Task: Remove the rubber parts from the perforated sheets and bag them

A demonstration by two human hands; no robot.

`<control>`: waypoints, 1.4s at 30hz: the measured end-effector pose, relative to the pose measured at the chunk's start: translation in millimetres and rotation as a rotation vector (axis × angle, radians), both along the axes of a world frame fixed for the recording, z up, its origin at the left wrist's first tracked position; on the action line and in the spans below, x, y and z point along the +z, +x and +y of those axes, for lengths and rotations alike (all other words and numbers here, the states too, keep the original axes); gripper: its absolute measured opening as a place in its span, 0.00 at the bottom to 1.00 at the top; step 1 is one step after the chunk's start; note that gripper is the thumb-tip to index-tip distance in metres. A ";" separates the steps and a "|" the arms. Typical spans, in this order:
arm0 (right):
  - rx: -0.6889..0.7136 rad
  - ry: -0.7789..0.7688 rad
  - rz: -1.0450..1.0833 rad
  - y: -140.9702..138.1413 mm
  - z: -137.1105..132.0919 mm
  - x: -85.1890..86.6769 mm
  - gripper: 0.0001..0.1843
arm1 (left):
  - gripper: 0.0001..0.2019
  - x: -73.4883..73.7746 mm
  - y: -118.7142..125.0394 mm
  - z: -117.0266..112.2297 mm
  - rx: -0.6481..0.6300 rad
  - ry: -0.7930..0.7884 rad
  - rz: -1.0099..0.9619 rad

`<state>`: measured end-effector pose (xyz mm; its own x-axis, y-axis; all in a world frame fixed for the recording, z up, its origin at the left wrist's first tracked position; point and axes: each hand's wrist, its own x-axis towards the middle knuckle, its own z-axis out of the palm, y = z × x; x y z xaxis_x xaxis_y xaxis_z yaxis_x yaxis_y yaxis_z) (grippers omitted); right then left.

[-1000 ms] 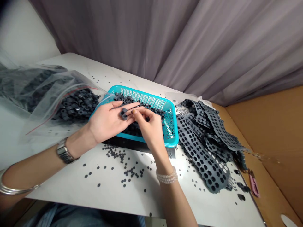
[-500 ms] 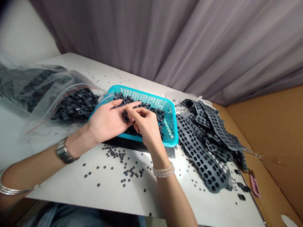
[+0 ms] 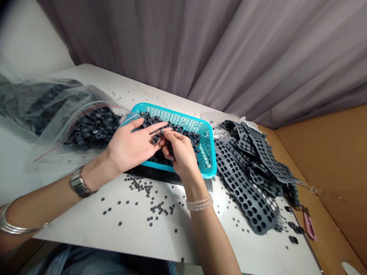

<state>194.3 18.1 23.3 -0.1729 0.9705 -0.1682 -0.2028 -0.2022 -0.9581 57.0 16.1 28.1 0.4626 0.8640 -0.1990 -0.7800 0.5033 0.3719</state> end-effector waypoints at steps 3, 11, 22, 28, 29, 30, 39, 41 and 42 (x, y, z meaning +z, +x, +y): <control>-0.027 0.012 -0.033 -0.8 0.1 0.5 0.07 | 0.31 -0.4 -0.6 -1.1 0.016 0.009 0.002; 0.003 0.023 -0.168 -15.0 -2.6 1.3 0.14 | 0.34 1.5 -1.5 -3.6 0.044 0.036 0.064; 0.061 -0.103 0.174 -3.4 6.8 5.4 0.05 | 0.36 3.9 -3.9 -3.5 0.059 0.109 0.029; 0.003 -0.228 0.284 -7.8 7.6 10.9 0.04 | 0.36 7.8 -3.2 -6.0 0.092 0.124 0.018; -0.012 -0.246 0.303 -9.6 8.0 11.1 0.05 | 0.36 9.1 -3.4 -6.6 0.102 0.121 0.019; -0.025 -0.256 0.323 -11.3 8.3 11.3 0.06 | 0.35 10.6 -3.7 -7.2 0.115 0.119 0.019; -0.071 -0.205 0.273 -17.9 4.7 31.2 0.11 | 0.25 3.2 -7.0 0.7 0.144 0.007 -0.153; -0.009 -0.181 0.223 -20.9 3.5 44.1 0.13 | 0.17 -2.0 -3.2 0.8 0.124 -0.023 -0.224; 0.034 -0.168 0.182 -23.8 2.5 51.8 0.14 | 0.15 -4.0 0.1 -0.5 0.120 -0.029 -0.254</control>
<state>170.6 20.6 75.1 -0.2472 0.9246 -0.2898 -0.3598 -0.3653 -0.8586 57.0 15.6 24.1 0.3958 0.9111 -0.1154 -0.9009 0.4096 0.1439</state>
